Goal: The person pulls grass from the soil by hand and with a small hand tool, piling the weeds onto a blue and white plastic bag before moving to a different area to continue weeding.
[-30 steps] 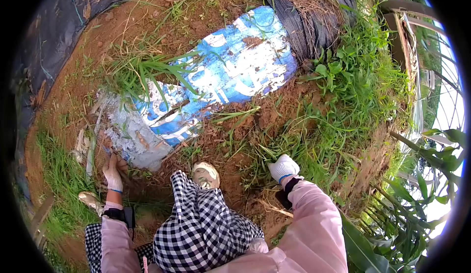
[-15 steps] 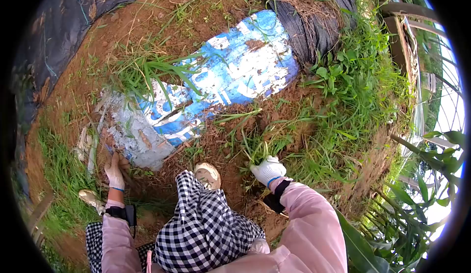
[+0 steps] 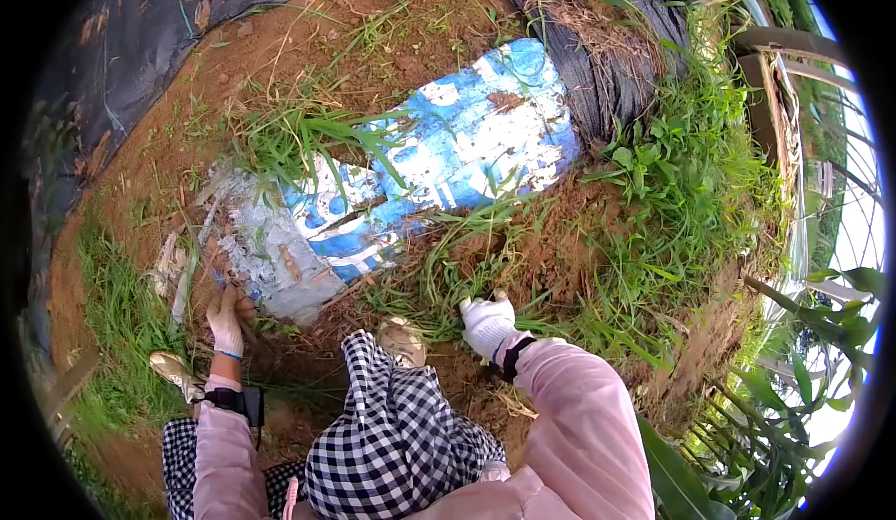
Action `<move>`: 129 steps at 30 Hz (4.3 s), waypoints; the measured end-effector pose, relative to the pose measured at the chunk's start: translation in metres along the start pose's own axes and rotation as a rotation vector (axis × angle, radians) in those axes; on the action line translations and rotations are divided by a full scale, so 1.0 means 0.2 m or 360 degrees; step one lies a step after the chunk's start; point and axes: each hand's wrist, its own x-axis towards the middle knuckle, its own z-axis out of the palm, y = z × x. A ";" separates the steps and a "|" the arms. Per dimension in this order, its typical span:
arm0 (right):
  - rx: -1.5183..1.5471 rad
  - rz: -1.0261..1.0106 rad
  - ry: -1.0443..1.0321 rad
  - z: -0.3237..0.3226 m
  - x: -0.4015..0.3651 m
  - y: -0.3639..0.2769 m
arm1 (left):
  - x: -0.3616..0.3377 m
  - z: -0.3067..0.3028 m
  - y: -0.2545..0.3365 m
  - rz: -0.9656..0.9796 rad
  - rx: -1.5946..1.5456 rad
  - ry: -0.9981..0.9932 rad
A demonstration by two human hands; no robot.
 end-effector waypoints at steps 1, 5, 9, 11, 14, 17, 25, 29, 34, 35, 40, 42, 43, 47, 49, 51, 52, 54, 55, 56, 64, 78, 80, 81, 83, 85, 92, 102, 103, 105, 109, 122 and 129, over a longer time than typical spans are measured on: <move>0.0155 0.0072 -0.0128 -0.04 0.03 -0.02 | 0.01 0.00 -0.01 -0.0018 -0.0038 0.0020; 0.0963 0.0427 0.0231 -0.20 0.05 0.00 | -0.03 0.06 0.01 0.0033 0.0053 0.0185; 0.1642 0.0207 0.1020 -0.96 -0.23 0.02 | -0.03 0.06 0.01 0.0019 0.0058 0.0180; 0.1083 0.0063 0.0642 -1.30 -0.38 -0.03 | -0.03 0.07 0.01 0.0049 0.0081 0.0192; 0.1219 -0.0503 0.1202 -1.33 -0.43 0.03 | -0.03 0.05 0.01 0.0062 0.0014 0.0088; 0.2433 -0.0405 0.1734 -1.15 -0.36 0.36 | -0.03 0.07 0.00 0.0072 0.0019 0.0210; 0.0775 0.1925 0.0142 0.25 -0.23 0.63 | 0.00 0.03 -0.02 0.0053 0.0001 0.0170; 0.1050 0.1904 -0.0138 0.35 -0.28 0.72 | -0.02 0.06 0.01 0.0119 0.0064 0.0158; 0.1149 0.1472 0.0416 0.50 -0.29 0.75 | 0.00 0.02 0.01 0.0035 -0.0005 0.0115; 0.1193 0.1504 0.0445 0.46 -0.33 0.71 | -0.01 0.02 0.01 -0.0006 -0.0001 0.0107; 0.1122 0.1673 0.1116 0.32 -0.46 0.68 | -0.02 0.09 0.00 0.0141 0.0204 0.0374; 0.1025 0.1746 0.0453 0.29 -0.41 0.64 | 0.02 0.00 -0.03 0.0041 0.0054 0.0204; 0.0988 0.1661 0.0065 0.20 -0.39 0.57 | 0.00 0.04 -0.01 0.0028 0.0125 0.0269; 0.0964 0.1445 0.0032 0.32 -0.25 0.49 | 0.00 0.04 -0.02 0.0136 0.0100 0.0243; 0.0930 0.0906 0.0039 0.42 -0.17 0.60 | 0.03 -0.01 -0.03 0.0107 0.0025 0.0069; 0.1295 0.1100 0.0256 0.49 -0.22 0.72 | -0.01 0.04 0.01 0.0079 0.0117 0.0169; 0.1277 0.1006 0.0325 0.39 -0.26 0.72 | -0.04 0.07 0.02 0.0053 0.0165 0.0227; 0.1648 0.1487 0.0682 0.01 -0.45 0.66 | -0.01 0.00 -0.05 0.0100 0.0187 0.0271; 0.1411 0.1492 0.0834 -0.03 -0.50 0.67 | 0.02 -0.01 -0.05 0.0140 0.0200 0.0272; 0.1339 0.1458 0.0803 -0.01 -0.51 0.68 | 0.03 0.01 -0.04 0.0105 0.0165 0.0233; 0.1253 0.1258 0.0033 0.63 -0.24 0.38 | 0.00 0.03 -0.04 0.0162 0.0144 0.0310; 0.0761 0.2153 0.0180 0.76 -0.43 0.57 | 0.00 0.08 -0.02 0.0129 0.0190 0.0411; 0.0912 0.2184 0.0271 0.82 -0.43 0.62 | 0.00 0.08 -0.02 0.0126 0.0087 0.0338; 0.0881 0.2102 0.0263 0.75 -0.45 0.64 | 0.00 0.07 -0.02 0.0123 0.0038 0.0310; 0.0880 0.1785 0.0090 0.64 -0.49 0.68 | 0.02 0.02 -0.03 0.0109 0.0001 0.0275; 0.0976 0.1639 0.0087 0.82 -0.44 0.79 | 0.02 0.02 -0.03 0.0099 0.0014 0.0278; 0.0223 0.1087 0.0769 0.18 -0.42 0.79 | -0.02 0.09 0.01 0.0073 0.0048 0.0239; 0.0794 0.1627 0.0584 0.28 -0.20 1.17 | 0.00 0.07 -0.02 0.0162 0.0321 0.0469; 0.0926 0.1542 0.0655 0.45 -0.14 1.25 | -0.01 0.06 -0.02 0.0127 0.0258 0.0427; 0.1243 0.1382 0.0849 0.57 -0.08 1.29 | 0.01 0.04 -0.02 0.0080 0.0101 0.0349; 0.0989 0.1240 0.0404 0.26 -0.24 0.67 | 0.00 0.06 -0.01 0.0086 0.0190 0.0415; 0.1174 0.1668 0.0702 0.74 -0.30 1.27 | -0.09 0.12 0.08 0.0399 0.0460 0.0569; 0.0942 0.0905 0.0328 0.19 -0.42 0.51 | -0.20 0.20 0.45 0.0871 0.0395 0.0485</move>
